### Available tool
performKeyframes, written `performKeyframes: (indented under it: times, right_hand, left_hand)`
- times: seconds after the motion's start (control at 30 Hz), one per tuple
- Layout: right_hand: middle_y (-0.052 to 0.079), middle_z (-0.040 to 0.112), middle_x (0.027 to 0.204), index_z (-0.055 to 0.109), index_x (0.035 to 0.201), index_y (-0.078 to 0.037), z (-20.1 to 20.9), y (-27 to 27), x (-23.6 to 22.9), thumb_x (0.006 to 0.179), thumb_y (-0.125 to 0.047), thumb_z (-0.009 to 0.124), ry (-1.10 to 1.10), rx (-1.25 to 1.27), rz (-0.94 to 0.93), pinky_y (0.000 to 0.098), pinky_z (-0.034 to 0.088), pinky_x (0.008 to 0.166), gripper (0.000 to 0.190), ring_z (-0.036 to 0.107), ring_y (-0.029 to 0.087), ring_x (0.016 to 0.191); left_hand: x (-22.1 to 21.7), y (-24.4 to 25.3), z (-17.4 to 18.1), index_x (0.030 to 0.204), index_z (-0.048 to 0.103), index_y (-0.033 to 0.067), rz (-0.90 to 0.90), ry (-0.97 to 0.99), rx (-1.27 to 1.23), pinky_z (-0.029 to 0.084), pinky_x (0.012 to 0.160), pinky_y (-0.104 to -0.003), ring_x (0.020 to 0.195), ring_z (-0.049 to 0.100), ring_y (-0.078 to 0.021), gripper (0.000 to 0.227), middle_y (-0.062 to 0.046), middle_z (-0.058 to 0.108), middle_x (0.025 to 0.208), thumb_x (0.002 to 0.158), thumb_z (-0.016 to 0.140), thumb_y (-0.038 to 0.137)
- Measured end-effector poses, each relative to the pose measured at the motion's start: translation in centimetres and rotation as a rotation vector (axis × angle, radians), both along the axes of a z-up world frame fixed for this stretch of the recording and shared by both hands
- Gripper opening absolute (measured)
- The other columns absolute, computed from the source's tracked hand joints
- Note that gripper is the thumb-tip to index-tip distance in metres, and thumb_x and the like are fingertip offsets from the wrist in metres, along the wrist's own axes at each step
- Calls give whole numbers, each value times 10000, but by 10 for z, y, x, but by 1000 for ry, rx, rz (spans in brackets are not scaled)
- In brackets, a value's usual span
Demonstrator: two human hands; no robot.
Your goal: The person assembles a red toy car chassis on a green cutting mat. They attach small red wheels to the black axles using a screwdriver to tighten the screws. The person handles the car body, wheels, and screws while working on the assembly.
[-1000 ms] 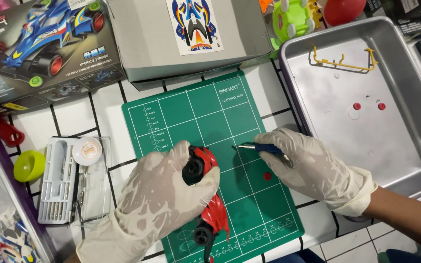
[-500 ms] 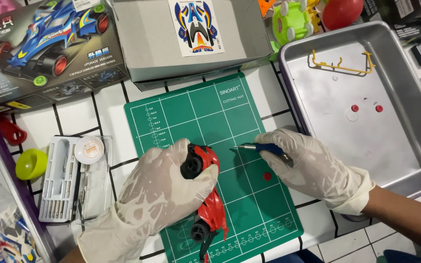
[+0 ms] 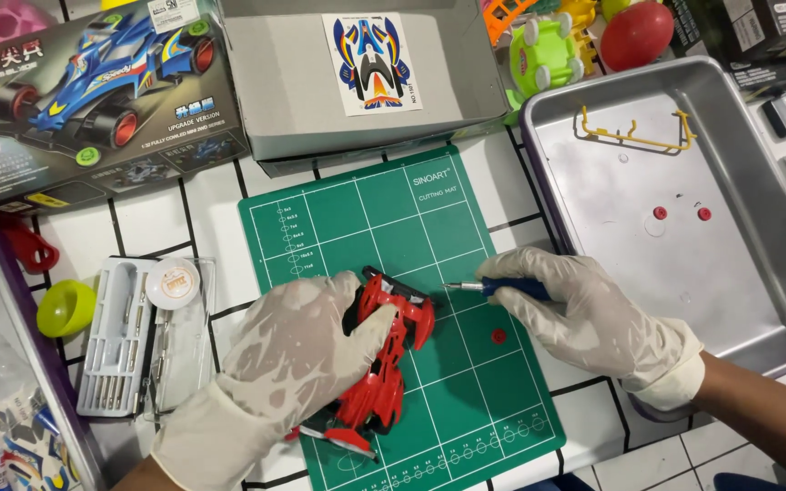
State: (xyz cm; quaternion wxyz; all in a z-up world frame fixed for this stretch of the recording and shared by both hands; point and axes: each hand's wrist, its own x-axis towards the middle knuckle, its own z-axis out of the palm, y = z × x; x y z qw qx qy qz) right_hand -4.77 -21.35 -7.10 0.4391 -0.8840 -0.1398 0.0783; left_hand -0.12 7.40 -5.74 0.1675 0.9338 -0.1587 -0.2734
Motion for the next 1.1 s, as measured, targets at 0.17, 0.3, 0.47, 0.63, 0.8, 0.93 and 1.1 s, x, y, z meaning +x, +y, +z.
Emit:
performKeyframes:
  times: [0.17, 0.3, 0.47, 0.63, 0.8, 0.93, 1.1]
  right_hand:
    - [58, 791, 1012, 683, 1193, -74, 20, 8, -5, 977, -313, 572, -16, 55, 9, 245, 692, 666, 341, 847, 155, 769]
    - [52, 791, 977, 675, 1186, -57, 27, 14, -8, 992, -271, 560, -41, 108, 74, 238, 677, 676, 311, 837, 146, 766]
    - [64, 794, 1008, 685, 1180, -41, 19, 13, -12, 987, -259, 587, -51, 143, 83, 260, 686, 758, 307, 821, 164, 832]
    - [96, 779, 1136, 671, 1205, -47, 6, 5, -2, 964, -186, 633, -111, -72, 33, 339, 652, 874, 281, 784, 227, 1015]
    - [69, 699, 1056, 661, 1229, -111, -34, 5, 5, 960, -180, 655, -326, -396, 89, 400, 561, 829, 277, 689, 264, 912]
    - [109, 611, 1106, 671, 1183, -73, -21, 11, 9, 932, -149, 737, -590, -471, 165, 421, 507, 927, 270, 632, 270, 969]
    - [67, 721, 1098, 645, 1286, -97, 24, 38, 13, 932, -63, 791, -569, -138, 90, 324, 607, 840, 385, 718, 226, 971]
  left_hand:
    - [-21, -3, -14, 918, 592, 216, -199, -1128, 62, 404, 572, -250, 567, 455, -92, 512, 64, 434, 676, 1037, 576, 714]
    - [-23, -19, 2, 1187, 695, 96, -51, -341, -779, 640, 666, -277, 744, 770, -138, 411, -27, 807, 951, 869, 798, 335]
    - [-19, -23, 10, 922, 834, 167, 132, 10, -823, 536, 502, -209, 541, 636, -28, 100, 93, 780, 693, 899, 738, 182]
    - [-4, -13, 12, 752, 796, 148, 288, 119, -732, 750, 735, -249, 756, 857, -108, 148, -34, 883, 904, 884, 729, 149]
    - [13, -21, 26, 750, 835, 57, 630, 289, -846, 643, 681, -280, 796, 814, -162, 21, -112, 878, 888, 754, 827, 76]
    - [13, -26, 28, 593, 730, 23, 713, 336, -918, 591, 615, -309, 722, 752, -185, 188, -130, 836, 807, 755, 816, 67]
    - [3, -36, 5, 683, 771, -5, 752, 491, -1075, 439, 437, -204, 419, 539, -103, 139, -133, 775, 743, 810, 789, 48]
